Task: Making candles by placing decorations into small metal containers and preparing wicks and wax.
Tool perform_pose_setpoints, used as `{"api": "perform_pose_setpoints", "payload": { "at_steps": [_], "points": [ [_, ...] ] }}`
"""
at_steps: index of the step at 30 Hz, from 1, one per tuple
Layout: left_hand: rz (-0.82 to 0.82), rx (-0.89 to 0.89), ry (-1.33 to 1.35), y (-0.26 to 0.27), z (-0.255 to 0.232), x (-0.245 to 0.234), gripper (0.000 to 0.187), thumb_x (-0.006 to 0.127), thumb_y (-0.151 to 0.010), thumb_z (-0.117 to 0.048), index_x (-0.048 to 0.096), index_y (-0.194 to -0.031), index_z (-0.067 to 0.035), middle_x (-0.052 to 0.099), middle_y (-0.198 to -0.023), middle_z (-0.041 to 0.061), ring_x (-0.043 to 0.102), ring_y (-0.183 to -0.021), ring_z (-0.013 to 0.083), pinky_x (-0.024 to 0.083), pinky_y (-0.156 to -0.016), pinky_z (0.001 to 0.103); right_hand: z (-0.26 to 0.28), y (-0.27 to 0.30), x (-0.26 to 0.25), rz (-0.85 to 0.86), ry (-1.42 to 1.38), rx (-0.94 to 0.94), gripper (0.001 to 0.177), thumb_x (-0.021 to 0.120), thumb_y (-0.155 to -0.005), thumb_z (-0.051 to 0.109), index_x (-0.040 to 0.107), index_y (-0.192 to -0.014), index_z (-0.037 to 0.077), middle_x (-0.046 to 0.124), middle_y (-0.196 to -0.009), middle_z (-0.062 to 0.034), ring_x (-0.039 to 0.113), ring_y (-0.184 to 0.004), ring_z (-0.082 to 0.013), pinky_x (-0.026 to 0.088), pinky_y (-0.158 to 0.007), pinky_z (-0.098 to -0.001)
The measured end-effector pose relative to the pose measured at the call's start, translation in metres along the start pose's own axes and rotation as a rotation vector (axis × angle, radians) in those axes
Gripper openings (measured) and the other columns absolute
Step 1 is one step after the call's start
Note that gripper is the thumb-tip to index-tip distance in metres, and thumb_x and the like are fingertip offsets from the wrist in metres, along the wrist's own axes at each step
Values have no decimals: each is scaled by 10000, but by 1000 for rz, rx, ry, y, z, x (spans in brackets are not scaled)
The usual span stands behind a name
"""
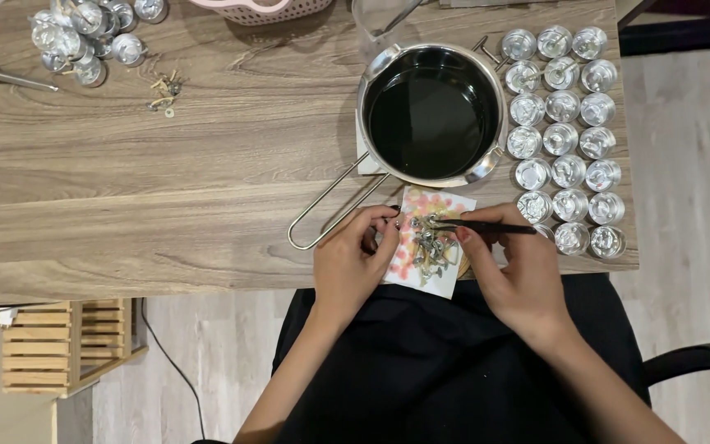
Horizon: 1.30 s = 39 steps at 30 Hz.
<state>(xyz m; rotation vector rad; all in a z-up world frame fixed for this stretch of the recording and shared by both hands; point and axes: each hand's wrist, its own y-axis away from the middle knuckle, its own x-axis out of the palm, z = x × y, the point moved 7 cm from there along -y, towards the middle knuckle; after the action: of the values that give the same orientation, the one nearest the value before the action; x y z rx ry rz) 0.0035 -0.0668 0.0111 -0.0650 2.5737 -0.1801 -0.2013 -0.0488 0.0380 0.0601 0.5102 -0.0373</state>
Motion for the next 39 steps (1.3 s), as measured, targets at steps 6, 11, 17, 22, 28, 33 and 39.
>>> {"api": "perform_pose_setpoints", "payload": {
  "at_steps": [6,11,17,22,28,33,39],
  "points": [
    [3,10,23,0,-1,-1,161,752,-893,-164,756,-1045,-115,682,-766,-39,616,-558,68,499,-530,227,8,0,6,28,-7,5,144,669,-973,104,687,-1059,-10,744,-908,-71,713,-849,-111,551,-720,-251],
    [3,0,9,0,1,0,162,750,-888,-173,761,-1040,-119,693,-768,-43,621,-558,69,500,-526,227,-14,4,-1,18,-267,6,134,644,-998,57,647,-1105,-24,716,-958,-83,657,-889,-114,518,-778,-243],
    [2,3,4,0,0,0,162,747,-884,-178,765,-1035,-122,706,-777,-43,625,-558,71,497,-524,229,5,-9,-37,-15,-481,-44,92,644,-1017,23,643,-1108,12,715,-943,-70,655,-838,-97,518,-719,-248],
    [16,-10,-3,0,-2,0,158,754,-877,-178,771,-1025,-125,705,-760,-41,621,-544,80,492,-519,237,16,-46,-65,-161,-235,-197,126,666,-1081,17,649,-1203,-6,690,-977,-52,575,-792,-52,431,-716,-234],
    [15,-27,6,-3,-2,0,171,754,-862,-167,768,-1027,-122,692,-734,-32,622,-532,85,500,-515,243,21,-81,-58,-138,-70,-229,87,652,-1046,48,664,-1112,-9,684,-987,-15,597,-892,-41,481,-790,-217],
    [27,-51,-8,-2,1,2,177,758,-858,-178,765,-1027,-125,696,-719,-35,626,-528,88,510,-514,245,8,-92,-51,-156,80,-24,71,698,-981,76,714,-1035,33,692,-862,-3,589,-786,-64,466,-702,-244],
    [32,-60,-16,-3,0,1,175,764,-857,-186,768,-1022,-127,693,-708,-33,614,-516,92,504,-503,250,-7,-96,-51,-92,-304,-92,76,650,-1004,33,652,-1077,14,697,-989,-13,642,-928,-68,517,-852,-237]
  ]
}}
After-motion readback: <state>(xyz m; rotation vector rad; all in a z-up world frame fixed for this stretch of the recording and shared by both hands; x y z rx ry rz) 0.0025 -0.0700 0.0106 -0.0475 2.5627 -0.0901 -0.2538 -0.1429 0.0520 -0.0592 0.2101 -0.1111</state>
